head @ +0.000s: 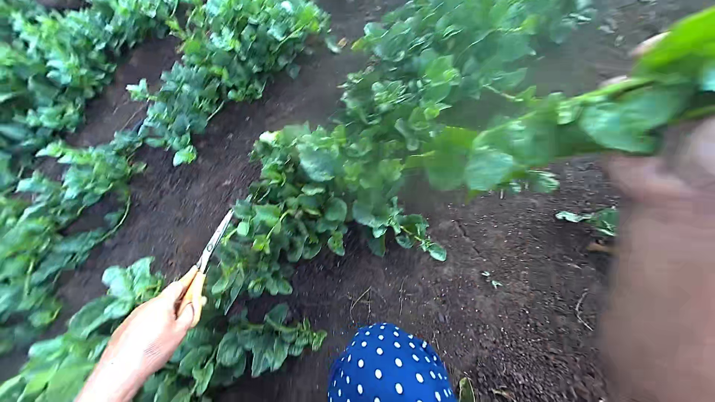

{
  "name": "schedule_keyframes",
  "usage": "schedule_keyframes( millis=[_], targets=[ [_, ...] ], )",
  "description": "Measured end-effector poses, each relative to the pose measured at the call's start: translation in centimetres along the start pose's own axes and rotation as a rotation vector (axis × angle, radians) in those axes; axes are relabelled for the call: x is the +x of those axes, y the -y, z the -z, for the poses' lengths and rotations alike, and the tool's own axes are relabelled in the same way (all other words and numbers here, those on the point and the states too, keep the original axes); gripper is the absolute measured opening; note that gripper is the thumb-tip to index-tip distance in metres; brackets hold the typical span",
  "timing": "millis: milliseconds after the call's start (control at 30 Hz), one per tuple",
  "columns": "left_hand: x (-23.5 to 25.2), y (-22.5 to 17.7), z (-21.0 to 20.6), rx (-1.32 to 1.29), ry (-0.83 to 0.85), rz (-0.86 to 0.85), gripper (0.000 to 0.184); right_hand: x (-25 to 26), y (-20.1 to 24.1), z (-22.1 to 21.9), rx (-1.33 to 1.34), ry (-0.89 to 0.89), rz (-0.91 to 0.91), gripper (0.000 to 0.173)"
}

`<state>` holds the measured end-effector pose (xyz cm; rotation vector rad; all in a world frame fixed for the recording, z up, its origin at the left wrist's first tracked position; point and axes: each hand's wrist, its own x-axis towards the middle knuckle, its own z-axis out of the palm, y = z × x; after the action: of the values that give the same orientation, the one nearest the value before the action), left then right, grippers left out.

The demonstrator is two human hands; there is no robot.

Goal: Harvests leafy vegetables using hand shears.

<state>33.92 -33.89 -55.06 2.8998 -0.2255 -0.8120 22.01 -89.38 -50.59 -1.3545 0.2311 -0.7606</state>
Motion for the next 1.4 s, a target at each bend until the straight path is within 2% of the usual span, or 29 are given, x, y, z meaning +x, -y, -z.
schedule_keyframes(
  millis=[33, 100, 200, 300, 400, 467, 600, 700, 800, 867, 967, 1033, 1167, 1267, 1400],
  targets=[
    [-1.2, 2.0, -0.3, 0.024, 0.027, 0.031, 0.041, -0.7, 0.4, 0.3, 0.070, 0.017, -0.065, 0.027],
    [-3.4, 5.0, -0.7, 0.059, 0.074, 0.068, 0.042, -2.1, 1.7, -2.8, 0.130, -0.128, -0.200, 0.027],
    [-6.4, 7.8, -0.8, 0.063, 0.086, 0.084, 0.044, -3.4, 1.4, -5.5, 0.237, -0.160, -0.228, 0.029],
    [-9.3, 11.2, -0.4, 0.002, 0.030, 0.057, 0.047, -3.6, -0.1, -5.9, 0.169, 0.091, -0.109, 0.035],
    [-11.8, 14.7, -0.2, -0.042, -0.009, 0.060, 0.042, -4.5, 0.8, -11.4, -0.046, 0.252, -0.123, 0.032],
    [-13.1, 16.4, -0.2, -0.017, -0.032, 0.046, 0.039, -5.3, 0.7, -15.0, -0.203, 0.379, -0.150, 0.021],
    [-17.7, 21.1, 0.0, -0.076, -0.079, 0.088, 0.046, -7.1, 0.2, -22.2, -0.454, 0.691, -0.112, 0.010],
    [-21.4, 26.2, -0.8, -0.137, -0.238, 0.178, 0.051, -7.9, -0.3, -27.4, -0.364, 0.910, -0.020, 0.014],
    [-23.1, 27.5, -1.2, -0.271, -0.350, 0.303, 0.048, -10.1, -0.4, -33.5, -0.288, 1.066, -0.024, 0.017],
    [-22.1, 26.6, -0.9, -0.389, -0.373, 0.324, 0.043, -12.9, -0.3, -37.7, -0.363, 1.141, -0.106, 0.014],
    [-18.5, 26.2, 0.2, -0.507, -0.368, 0.294, 0.052, -17.7, -1.5, -42.3, -0.399, 1.291, -0.159, 0.014],
    [-15.0, 26.1, 1.4, -0.524, -0.364, 0.284, 0.054, -20.2, -1.2, -43.9, -0.437, 1.329, -0.162, 0.013],
    [-8.8, 25.1, 2.9, -0.440, -0.275, 0.288, 0.057, -22.5, -0.2, -43.6, -0.432, 1.268, -0.149, 0.015],
    [-5.8, 24.2, 2.2, -0.468, -0.214, 0.317, 0.061, -23.8, -0.5, -42.7, -0.374, 1.168, -0.223, 0.014],
    [-4.4, 23.5, 1.4, -0.578, -0.263, 0.247, 0.040, -24.8, -2.5, -42.9, -0.531, 1.221, -0.253, 0.013]
  ],
)
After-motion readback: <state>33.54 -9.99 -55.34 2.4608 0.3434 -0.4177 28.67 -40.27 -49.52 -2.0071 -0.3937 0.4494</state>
